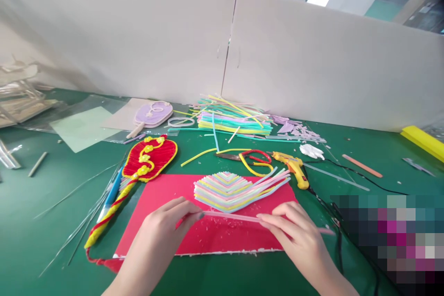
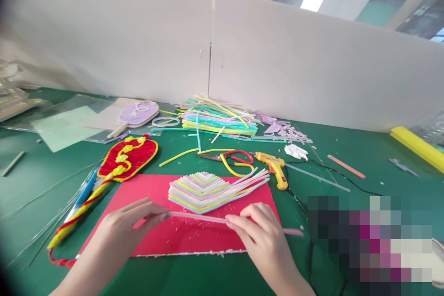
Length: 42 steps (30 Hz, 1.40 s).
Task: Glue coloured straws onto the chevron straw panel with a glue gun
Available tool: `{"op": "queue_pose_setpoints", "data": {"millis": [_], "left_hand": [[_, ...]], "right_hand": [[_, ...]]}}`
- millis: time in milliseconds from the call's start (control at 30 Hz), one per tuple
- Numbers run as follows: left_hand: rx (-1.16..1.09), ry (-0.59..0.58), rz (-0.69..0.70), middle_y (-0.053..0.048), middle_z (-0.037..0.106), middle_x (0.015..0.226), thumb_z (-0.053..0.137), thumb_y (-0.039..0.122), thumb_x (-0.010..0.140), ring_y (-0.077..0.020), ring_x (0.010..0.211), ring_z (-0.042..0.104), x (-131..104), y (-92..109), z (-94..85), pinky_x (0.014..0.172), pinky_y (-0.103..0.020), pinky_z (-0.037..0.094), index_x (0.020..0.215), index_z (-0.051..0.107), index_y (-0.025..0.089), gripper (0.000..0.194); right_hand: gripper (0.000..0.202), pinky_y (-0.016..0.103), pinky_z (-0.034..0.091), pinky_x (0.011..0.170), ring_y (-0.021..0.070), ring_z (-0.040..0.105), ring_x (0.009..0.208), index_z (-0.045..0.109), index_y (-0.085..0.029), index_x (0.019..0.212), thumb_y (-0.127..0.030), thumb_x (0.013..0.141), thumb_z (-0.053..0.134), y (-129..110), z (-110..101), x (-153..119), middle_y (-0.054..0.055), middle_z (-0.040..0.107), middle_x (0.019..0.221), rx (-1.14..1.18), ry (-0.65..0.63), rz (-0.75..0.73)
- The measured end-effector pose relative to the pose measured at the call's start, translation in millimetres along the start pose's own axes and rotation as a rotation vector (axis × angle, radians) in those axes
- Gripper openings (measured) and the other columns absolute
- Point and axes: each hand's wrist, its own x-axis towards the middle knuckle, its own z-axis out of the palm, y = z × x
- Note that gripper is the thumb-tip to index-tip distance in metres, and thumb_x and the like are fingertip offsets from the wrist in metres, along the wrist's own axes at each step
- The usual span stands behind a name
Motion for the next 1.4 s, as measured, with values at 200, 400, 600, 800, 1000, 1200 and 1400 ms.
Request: {"op": "queue_pose_setpoints", "data": {"millis": [200, 400, 600, 800, 1000, 1200, 1400], "left_hand": [[-0.032, 0.017, -0.088, 0.004, 0.070, 0.071, 0.055, 0.042, 0.085, -0.0126, 0.061, 0.063, 2, -20, -4.3, 0.058, -0.019, 0.048, 0.074, 0.067, 0.025, 0.023], [-0.070, -0.027, -0.134, 0.001, 0.071, 0.082, 0.055, 0.044, 0.085, -0.0152, 0.074, 0.066, 0, -30, -1.7, 0.067, -0.021, 0.051, 0.079, 0.069, 0.026, 0.024], [-0.072, -0.028, -0.049, -0.001, 0.070, 0.078, 0.051, 0.041, 0.087, -0.0154, 0.070, 0.067, -2, -19, -0.3, 0.061, -0.020, 0.051, 0.077, 0.070, 0.024, 0.027], [-0.081, 0.014, 0.024, -0.001, 0.070, 0.076, 0.051, 0.038, 0.089, -0.0142, 0.066, 0.067, -4, -7, 2.7, 0.059, -0.019, 0.052, 0.078, 0.070, 0.025, 0.026], [-0.046, 0.011, 0.059, -0.001, 0.070, 0.080, 0.050, 0.031, 0.089, -0.0149, 0.071, 0.067, -2, -3, 3.0, 0.061, -0.020, 0.053, 0.082, 0.070, 0.025, 0.022], [0.096, -0.038, 0.181, -0.002, 0.070, 0.084, 0.045, 0.021, 0.091, -0.0161, 0.073, 0.064, 17, 6, 3.9, 0.067, -0.027, 0.051, 0.086, 0.068, 0.024, 0.024], [0.238, -0.197, 0.296, -0.003, 0.068, 0.080, 0.044, 0.015, 0.090, -0.0174, 0.076, 0.064, 44, 13, -8.5, 0.070, -0.029, 0.051, 0.085, 0.068, 0.022, 0.025]], "right_hand": [[0.013, 0.023, 0.051, 0.064, 0.0125, 0.062, 0.068, 0.070, -0.022, 0.091, -0.017, 0.088, 0.058, 6, 0, -5, 0.001, 0.063, 0.074, 0.148, 0.043, 0.219], [0.009, 0.020, 0.052, 0.064, 0.0123, 0.064, 0.068, 0.068, -0.022, 0.083, -0.020, 0.087, 0.060, 12, -2, -5, 0.001, 0.065, 0.075, 0.212, 0.024, 0.316], [0.014, 0.021, 0.054, 0.069, 0.0139, 0.066, 0.076, 0.069, -0.023, 0.097, -0.026, 0.087, 0.061, 10, 5, -10, 0.002, 0.066, 0.082, 0.217, -0.100, 0.325], [0.013, 0.019, 0.055, 0.067, 0.0142, 0.068, 0.075, 0.069, -0.023, 0.094, -0.030, 0.087, 0.060, -10, 14, -5, 0.001, 0.069, 0.081, 0.396, -0.253, 0.463], [0.012, 0.019, 0.055, 0.064, 0.0148, 0.068, 0.074, 0.070, -0.023, 0.089, -0.029, 0.087, 0.060, -19, 20, 5, 0.002, 0.069, 0.079, 0.484, -0.253, 0.499], [0.012, 0.021, 0.054, 0.061, 0.0143, 0.066, 0.070, 0.069, -0.020, 0.081, -0.027, 0.087, 0.060, -12, 29, 8, 0.003, 0.067, 0.075, 0.457, -0.080, 0.431], [0.012, 0.023, 0.055, 0.065, 0.0148, 0.065, 0.074, 0.070, -0.020, 0.086, -0.024, 0.087, 0.059, -9, 32, 10, 0.004, 0.065, 0.079, 0.385, -0.012, 0.384]]}}
